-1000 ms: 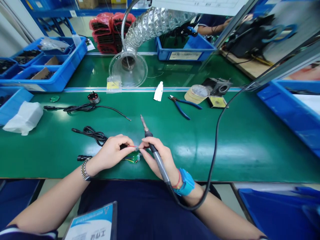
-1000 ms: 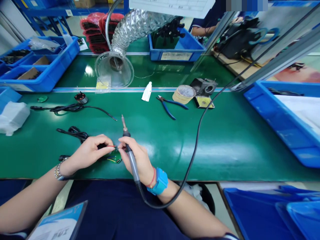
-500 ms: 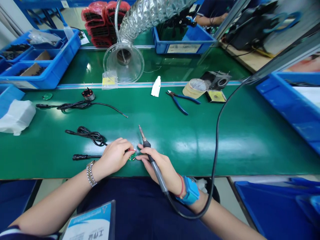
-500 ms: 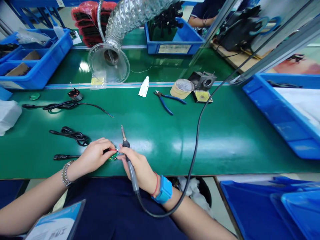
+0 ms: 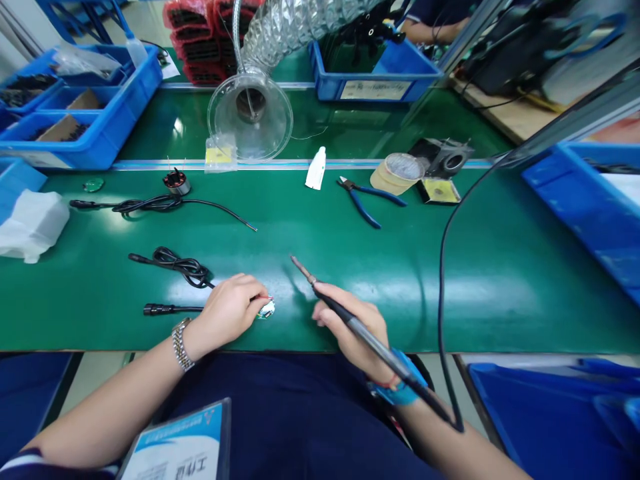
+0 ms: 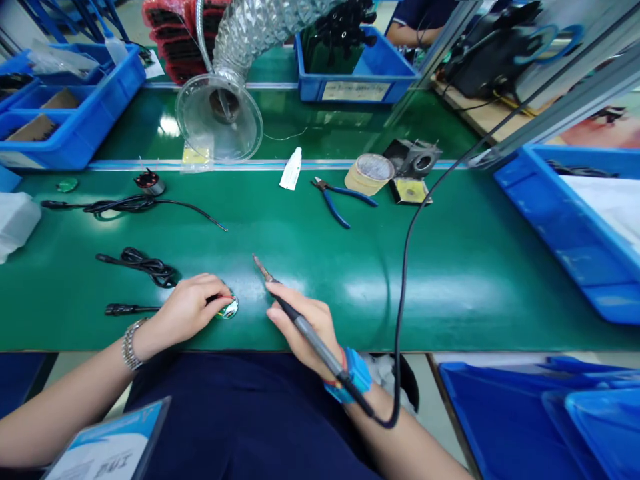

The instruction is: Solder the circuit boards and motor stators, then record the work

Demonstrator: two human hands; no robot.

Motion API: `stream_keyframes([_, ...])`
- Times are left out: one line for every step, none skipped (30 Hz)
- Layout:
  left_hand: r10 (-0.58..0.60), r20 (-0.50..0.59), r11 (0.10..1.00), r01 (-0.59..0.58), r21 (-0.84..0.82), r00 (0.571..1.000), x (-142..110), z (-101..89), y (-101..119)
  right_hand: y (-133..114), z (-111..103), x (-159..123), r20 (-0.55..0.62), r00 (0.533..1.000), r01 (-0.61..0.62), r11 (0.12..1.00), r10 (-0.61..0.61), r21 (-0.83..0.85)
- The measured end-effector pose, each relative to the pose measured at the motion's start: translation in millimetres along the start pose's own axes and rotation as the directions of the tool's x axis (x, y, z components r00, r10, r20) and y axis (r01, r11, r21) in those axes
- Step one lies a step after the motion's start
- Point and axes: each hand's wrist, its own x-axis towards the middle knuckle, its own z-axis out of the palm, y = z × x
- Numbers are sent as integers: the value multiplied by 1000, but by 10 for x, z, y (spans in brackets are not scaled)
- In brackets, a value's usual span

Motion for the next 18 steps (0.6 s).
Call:
stream_keyframes([-1,3,1000,1,-5,1000,0,-3,3,18,-57,6,-1,1000,8,1000,-8,-12])
stream_keyframes([-2,4,1000,2,-11,1000,0,-5,5,34,-105,14,6,1000,20,1000,-20,-13])
stream_keyframes([-3,3,1000,3,-15,1000,1,-7,6,49,-141,23,20,999,25,1000,-25,-1])
stream_keyframes([-5,0,1000,5,-18,1000,2,-9,7,61,-164,32,40,999,21,999,-22,25])
stream_keyframes([-7,-3,1000,7,-19,1000,4,-10,7,69,-177,41,62,998,8,998,-12,60])
stream_keyframes([-9,-5,1000,9,-19,1000,6,-11,7,75,-181,49,84,996,-9,996,1,93])
stream_keyframes([-9,-6,1000,9,-20,1000,9,-11,6,78,-178,56,104,994,-26,993,14,119])
stream_keyframes([-9,-7,1000,9,-21,1000,12,-11,5,79,-173,62,123,992,-41,990,24,138])
stream_keyframes([-8,-7,1000,8,-22,1000,15,-11,4,78,-166,66,142,989,-52,987,31,152])
stream_keyframes([-7,-6,1000,6,-23,1000,18,-10,2,78,-160,70,157,987,-61,985,35,162])
stream_keyframes([-6,-6,1000,6,-24,1000,20,-10,0,78,-155,73,170,985,-67,983,38,169])
stream_keyframes([-7,-8,1000,6,-24,1000,22,-9,-2,79,-152,74,179,983,-70,982,38,174])
stream_keyframes([-7,-9,1000,7,-25,1000,23,-9,-4,82,-151,74,186,982,-70,982,36,178])
stream_keyframes([-7,-11,1000,7,-24,1000,24,-8,-6,86,-152,74,191,981,-70,981,35,180])
stream_keyframes([-7,-12,1000,7,-23,1000,24,-7,-7,90,-153,73,193,981,-68,981,32,180])
stream_keyframes([-6,-13,1000,6,-22,1000,23,-5,-8,94,-156,72,199,980,-65,982,29,180])
stream_keyframes([-5,-13,1000,5,-21,1000,22,-4,-9,99,-159,71,206,978,-63,982,26,179])
stream_keyframes([-3,-13,1000,3,-21,1000,21,-1,-9,102,-161,70,213,977,-63,982,25,178])
